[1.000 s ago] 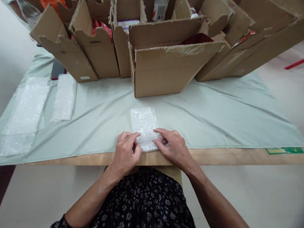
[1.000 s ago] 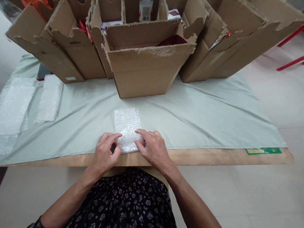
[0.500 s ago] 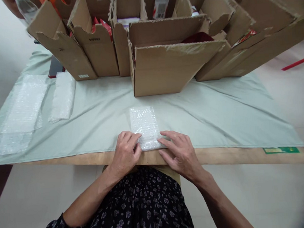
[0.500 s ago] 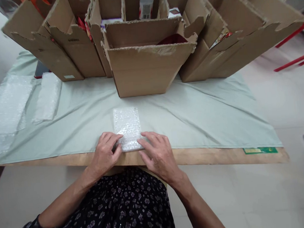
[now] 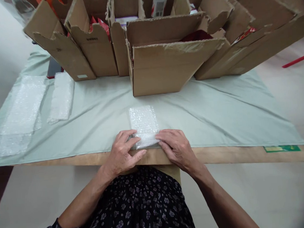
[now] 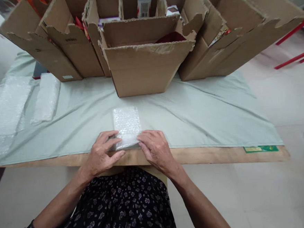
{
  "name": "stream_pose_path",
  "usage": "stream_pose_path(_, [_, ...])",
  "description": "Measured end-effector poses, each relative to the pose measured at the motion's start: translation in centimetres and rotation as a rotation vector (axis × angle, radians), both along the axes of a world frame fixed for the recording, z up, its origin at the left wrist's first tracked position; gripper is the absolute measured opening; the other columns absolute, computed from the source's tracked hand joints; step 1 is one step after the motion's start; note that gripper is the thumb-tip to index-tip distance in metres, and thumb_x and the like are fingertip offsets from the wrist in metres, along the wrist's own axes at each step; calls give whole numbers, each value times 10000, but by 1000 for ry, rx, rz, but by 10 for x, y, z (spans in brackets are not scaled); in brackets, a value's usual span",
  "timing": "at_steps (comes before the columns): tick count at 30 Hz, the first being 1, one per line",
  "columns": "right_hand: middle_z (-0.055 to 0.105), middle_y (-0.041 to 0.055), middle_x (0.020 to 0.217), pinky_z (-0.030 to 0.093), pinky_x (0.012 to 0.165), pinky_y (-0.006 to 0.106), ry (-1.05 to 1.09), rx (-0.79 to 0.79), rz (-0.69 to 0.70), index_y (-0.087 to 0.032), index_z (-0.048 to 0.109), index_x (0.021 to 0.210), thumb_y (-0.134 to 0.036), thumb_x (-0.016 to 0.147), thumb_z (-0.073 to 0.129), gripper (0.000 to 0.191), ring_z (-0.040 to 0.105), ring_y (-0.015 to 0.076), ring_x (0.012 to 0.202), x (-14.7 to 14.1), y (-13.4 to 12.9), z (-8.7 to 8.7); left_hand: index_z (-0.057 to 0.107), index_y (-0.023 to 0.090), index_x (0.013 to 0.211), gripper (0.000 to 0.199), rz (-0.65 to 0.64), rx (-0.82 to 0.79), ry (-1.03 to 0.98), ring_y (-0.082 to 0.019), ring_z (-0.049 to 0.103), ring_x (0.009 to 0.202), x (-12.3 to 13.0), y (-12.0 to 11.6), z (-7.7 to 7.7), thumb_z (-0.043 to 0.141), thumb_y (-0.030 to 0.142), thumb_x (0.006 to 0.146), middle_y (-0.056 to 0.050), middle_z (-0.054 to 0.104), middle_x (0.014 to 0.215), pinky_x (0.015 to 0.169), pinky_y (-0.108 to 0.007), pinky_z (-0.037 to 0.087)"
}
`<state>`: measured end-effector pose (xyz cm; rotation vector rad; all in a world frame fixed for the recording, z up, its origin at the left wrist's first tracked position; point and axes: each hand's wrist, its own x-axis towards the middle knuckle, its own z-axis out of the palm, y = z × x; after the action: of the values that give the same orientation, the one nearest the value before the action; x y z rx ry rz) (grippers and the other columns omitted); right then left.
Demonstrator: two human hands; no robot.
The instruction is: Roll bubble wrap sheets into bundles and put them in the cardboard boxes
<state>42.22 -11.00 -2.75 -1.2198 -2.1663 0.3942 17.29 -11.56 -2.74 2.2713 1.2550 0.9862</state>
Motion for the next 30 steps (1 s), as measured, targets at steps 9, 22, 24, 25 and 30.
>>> stream_pose_path(9, [786, 52, 984, 542, 822, 362, 49, -17, -150, -207, 714, 1121, -312, 1034, 595, 181, 715, 210, 882, -7, 13, 1, 723, 164, 910, 159, 43, 66, 34, -198, 671, 785, 5, 22, 5, 613, 210, 1015, -54, 769, 832, 756, -341, 535])
stream_pose_path(22, [757, 91, 1252, 476, 943, 425, -225, 192, 4, -183, 687, 1189, -183, 1009, 602, 199, 664, 276, 1187, -20, 21, -2, 716, 142, 1087, 206, 215, 58, 171, -220, 693, 827, 8, 43, -1, 579, 285, 1029, -88, 744, 899, 786, -360, 567])
stream_pose_path(24, [783, 73, 1166, 475, 917, 415, -194, 192, -4, -182, 696, 1164, -174, 1023, 582, 181, 689, 257, 1106, -19, 24, 0, 686, 136, 1192, 262, 164, 80, 112, -252, 694, 1007, 5, 37, 2, 611, 311, 1012, -135, 727, 1089, 896, -404, 587])
stream_pose_path(25, [791, 64, 1120, 476, 909, 410, -166, 187, -8, -182, 700, 1154, -173, 1028, 576, 177, 698, 247, 1062, -19, 24, 2, 667, 138, 1243, 311, 133, 91, 100, -274, 674, 1105, 4, 34, 4, 642, 320, 992, -160, 701, 1197, 954, -433, 581])
stream_pose_path(30, [801, 40, 1009, 504, 890, 380, 5, 35, 17, -188, 722, 1141, -240, 1040, 589, 175, 714, 204, 918, -10, 17, 8, 647, 163, 1280, 350, -16, 82, 68, -295, 616, 1216, -5, 22, 10, 686, 219, 936, -153, 681, 1291, 1039, -485, 543])
